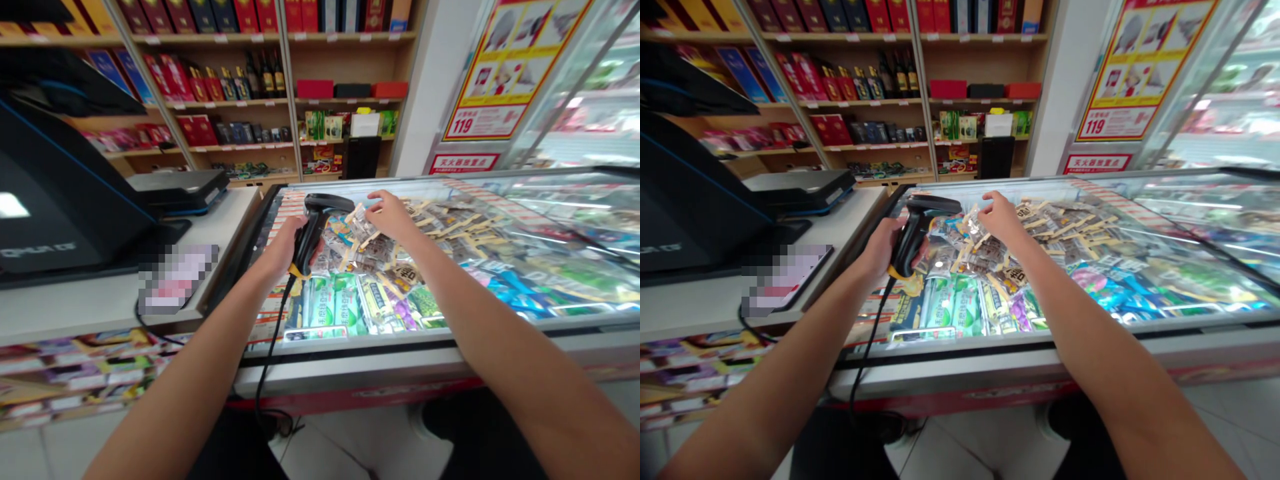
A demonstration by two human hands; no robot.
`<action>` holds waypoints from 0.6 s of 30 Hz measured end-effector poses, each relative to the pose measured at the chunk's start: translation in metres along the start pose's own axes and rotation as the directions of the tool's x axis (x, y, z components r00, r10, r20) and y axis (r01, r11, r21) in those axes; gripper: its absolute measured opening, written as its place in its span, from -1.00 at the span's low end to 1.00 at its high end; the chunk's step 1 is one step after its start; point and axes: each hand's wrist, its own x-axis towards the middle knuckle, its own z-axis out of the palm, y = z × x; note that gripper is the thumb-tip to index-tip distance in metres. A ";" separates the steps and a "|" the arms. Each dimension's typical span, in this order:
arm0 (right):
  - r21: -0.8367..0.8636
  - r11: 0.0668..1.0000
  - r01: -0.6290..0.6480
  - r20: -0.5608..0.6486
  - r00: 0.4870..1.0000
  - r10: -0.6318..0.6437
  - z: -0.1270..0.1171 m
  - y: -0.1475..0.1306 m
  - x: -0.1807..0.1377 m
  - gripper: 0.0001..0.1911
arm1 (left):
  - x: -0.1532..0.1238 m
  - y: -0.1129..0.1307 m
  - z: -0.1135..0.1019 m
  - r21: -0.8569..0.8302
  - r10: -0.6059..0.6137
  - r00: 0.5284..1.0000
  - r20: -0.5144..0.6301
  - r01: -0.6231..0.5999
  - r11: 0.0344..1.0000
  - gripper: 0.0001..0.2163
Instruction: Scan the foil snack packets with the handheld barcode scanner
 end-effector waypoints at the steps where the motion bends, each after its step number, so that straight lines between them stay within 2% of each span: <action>1: -0.055 0.998 0.045 -0.017 0.999 -0.046 -0.003 -0.001 0.000 -0.64 | 0.001 -0.002 0.001 -0.034 0.018 1.000 -0.007 -0.018 0.999 -0.67; 3: -0.131 0.984 0.122 -0.099 0.986 -0.135 -0.008 -0.009 -0.002 -0.74 | 0.003 -0.004 0.004 -0.079 0.078 0.996 -0.036 -0.081 0.994 -0.69; 5: -0.124 0.977 0.174 -0.135 0.972 -0.191 -0.016 -0.021 -0.006 -0.84 | 0.003 -0.006 0.008 -0.086 0.155 0.985 -0.072 -0.161 0.983 -0.72; 6: -0.077 0.977 0.199 -0.083 0.975 -0.205 -0.020 -0.028 -0.009 -0.83 | 0.004 -0.007 0.010 -0.075 0.196 0.976 -0.100 -0.204 0.976 -0.72; 8: 0.088 0.971 0.220 0.162 0.959 -0.232 -0.026 -0.043 -0.017 -0.66 | 0.005 -0.011 0.015 -0.043 0.261 0.950 -0.171 -0.272 0.961 -0.70; 10: 0.284 0.942 0.177 0.411 0.866 -0.287 -0.026 -0.057 -0.028 -0.51 | 0.008 -0.018 0.019 -0.006 0.311 0.923 -0.228 -0.320 0.947 -0.63; 11: 0.370 0.919 0.132 0.472 0.826 -0.309 -0.023 -0.063 -0.034 -0.48 | 0.009 -0.021 0.022 0.022 0.336 0.912 -0.233 -0.341 0.940 -0.62; 12: 0.445 0.892 0.080 0.493 0.810 -0.319 -0.019 -0.068 -0.040 -0.47 | 0.010 -0.025 0.024 0.058 0.362 0.906 -0.220 -0.358 0.932 -0.61; 13: 0.511 0.859 0.030 0.490 0.811 -0.320 -0.013 -0.071 -0.045 -0.47 | 0.011 -0.029 0.027 0.102 0.389 0.900 -0.194 -0.376 0.921 -0.63; 15: 0.617 0.784 -0.068 0.445 0.852 -0.276 0.001 -0.076 -0.052 -0.51 | 0.010 -0.033 0.032 0.201 0.439 0.889 -0.126 -0.411 0.889 -0.69; 18: 0.683 0.691 -0.237 0.377 0.925 -0.055 0.011 -0.077 -0.052 -0.62 | 0.005 -0.032 0.034 0.370 0.479 0.878 -0.009 -0.442 0.817 -0.80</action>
